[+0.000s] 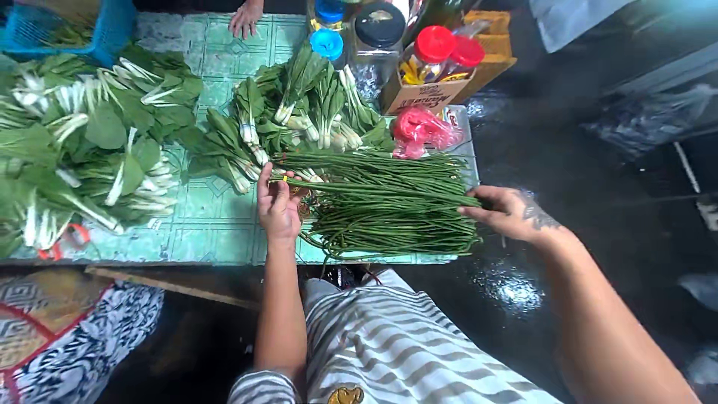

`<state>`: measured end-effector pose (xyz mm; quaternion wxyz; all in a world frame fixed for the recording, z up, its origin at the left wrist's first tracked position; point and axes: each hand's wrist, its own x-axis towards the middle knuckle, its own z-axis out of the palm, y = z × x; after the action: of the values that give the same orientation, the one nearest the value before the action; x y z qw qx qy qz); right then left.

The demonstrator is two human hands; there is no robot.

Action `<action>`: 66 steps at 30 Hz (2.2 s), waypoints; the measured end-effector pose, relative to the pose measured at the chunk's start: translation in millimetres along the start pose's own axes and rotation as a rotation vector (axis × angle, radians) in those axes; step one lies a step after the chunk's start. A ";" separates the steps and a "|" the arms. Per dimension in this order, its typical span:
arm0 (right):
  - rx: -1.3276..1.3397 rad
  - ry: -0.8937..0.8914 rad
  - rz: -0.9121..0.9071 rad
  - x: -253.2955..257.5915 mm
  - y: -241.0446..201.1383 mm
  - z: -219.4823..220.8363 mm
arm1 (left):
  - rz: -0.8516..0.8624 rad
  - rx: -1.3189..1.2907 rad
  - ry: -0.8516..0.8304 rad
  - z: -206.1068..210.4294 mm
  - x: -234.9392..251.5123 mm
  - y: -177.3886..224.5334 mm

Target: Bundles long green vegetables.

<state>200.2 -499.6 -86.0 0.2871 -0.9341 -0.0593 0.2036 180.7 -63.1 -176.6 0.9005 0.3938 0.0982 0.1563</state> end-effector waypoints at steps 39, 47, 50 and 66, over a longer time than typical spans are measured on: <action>0.098 0.297 -0.175 80.4 17.8 105.2 | -0.479 1.579 0.519 -86.7 -34.0 -40.9; -0.001 0.290 -0.410 41.7 -54.1 202.6 | -0.181 1.499 0.360 -107.7 -53.1 -39.0; -0.286 0.356 -0.265 58.9 -55.0 194.2 | -0.062 1.432 0.232 -89.1 -65.2 -41.3; -0.240 0.120 -0.278 94.6 -71.4 115.5 | -0.173 1.137 -0.321 -38.5 -88.9 -91.5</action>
<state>238.9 -359.8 -165.6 0.2018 -0.9550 -0.1944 0.0973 105.0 -127.6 -265.3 0.5615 0.8234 0.0608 -0.0562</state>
